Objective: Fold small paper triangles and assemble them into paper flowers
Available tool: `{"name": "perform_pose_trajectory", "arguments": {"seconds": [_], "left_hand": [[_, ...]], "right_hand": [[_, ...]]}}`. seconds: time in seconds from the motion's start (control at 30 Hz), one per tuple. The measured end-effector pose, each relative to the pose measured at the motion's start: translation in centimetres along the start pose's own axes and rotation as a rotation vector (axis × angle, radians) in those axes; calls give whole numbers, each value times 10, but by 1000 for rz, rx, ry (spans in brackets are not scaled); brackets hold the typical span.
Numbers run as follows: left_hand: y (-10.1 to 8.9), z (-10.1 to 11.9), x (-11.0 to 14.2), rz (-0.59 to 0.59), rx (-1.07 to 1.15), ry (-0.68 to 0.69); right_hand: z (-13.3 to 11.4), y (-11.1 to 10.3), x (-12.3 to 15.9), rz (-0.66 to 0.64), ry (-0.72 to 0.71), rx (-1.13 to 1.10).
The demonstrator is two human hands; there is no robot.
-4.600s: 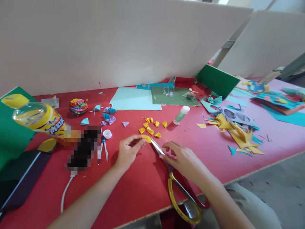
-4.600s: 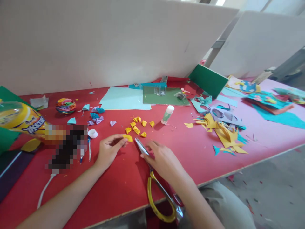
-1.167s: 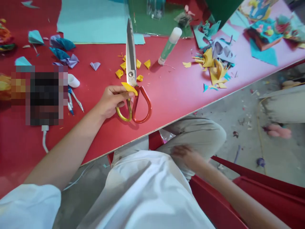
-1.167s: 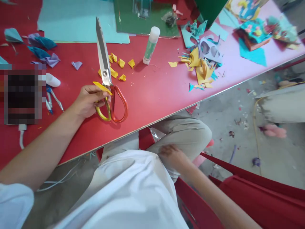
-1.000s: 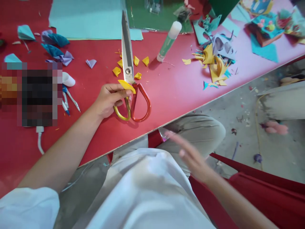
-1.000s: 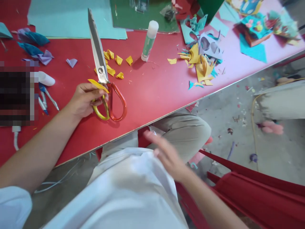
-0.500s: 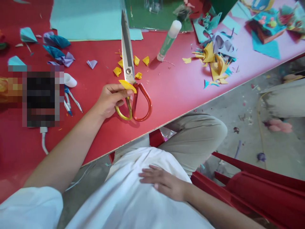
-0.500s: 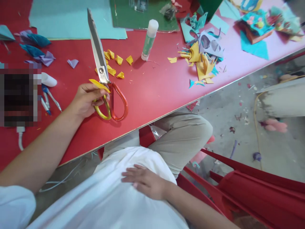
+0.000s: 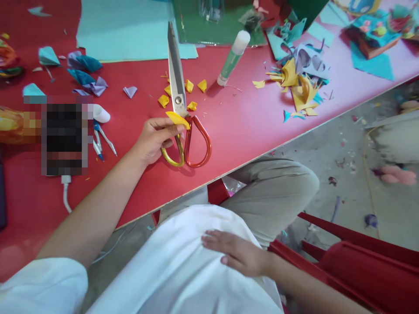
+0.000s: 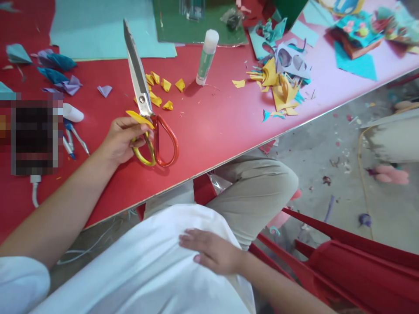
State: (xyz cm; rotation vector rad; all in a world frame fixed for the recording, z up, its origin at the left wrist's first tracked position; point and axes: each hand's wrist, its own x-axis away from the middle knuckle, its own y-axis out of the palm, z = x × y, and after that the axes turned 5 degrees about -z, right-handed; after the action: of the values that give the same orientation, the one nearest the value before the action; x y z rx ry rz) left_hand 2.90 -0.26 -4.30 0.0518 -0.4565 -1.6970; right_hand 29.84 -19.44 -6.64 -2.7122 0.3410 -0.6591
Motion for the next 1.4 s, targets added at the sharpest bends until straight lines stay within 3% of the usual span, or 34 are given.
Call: {"name": "perform_pose_trajectory", "arguments": {"seconds": [0.1,0.17,0.23,0.33,0.5,0.67,0.93,1.23,1.33,1.4], "left_hand": [[1,1,1,15,-17,-17],[1,0,1,25,-23,-14],[2,-1,1,33,-25,1],[3,-2,0,13,-35,34],[7,-2,-1,55,-87,33],[7,-4,0,-30,-147,140],[7,-4,2,-97,-188,182],[7,-4,0,14,-118,132],[6,-1,1,88,-53,43],[4,2,2,66,-10,-33]], "right_hand": [[30,-38,9,23,243,84],[44,-65,15,174,376,141],[44,-75,15,319,401,113],[14,-50,11,319,349,29],[-43,11,20,138,241,-53],[-50,32,44,155,194,-73],[-50,34,39,202,159,-61],[-43,25,30,203,201,-111],[-40,7,12,176,266,-99],[-41,-16,-6,155,256,-45]]}}
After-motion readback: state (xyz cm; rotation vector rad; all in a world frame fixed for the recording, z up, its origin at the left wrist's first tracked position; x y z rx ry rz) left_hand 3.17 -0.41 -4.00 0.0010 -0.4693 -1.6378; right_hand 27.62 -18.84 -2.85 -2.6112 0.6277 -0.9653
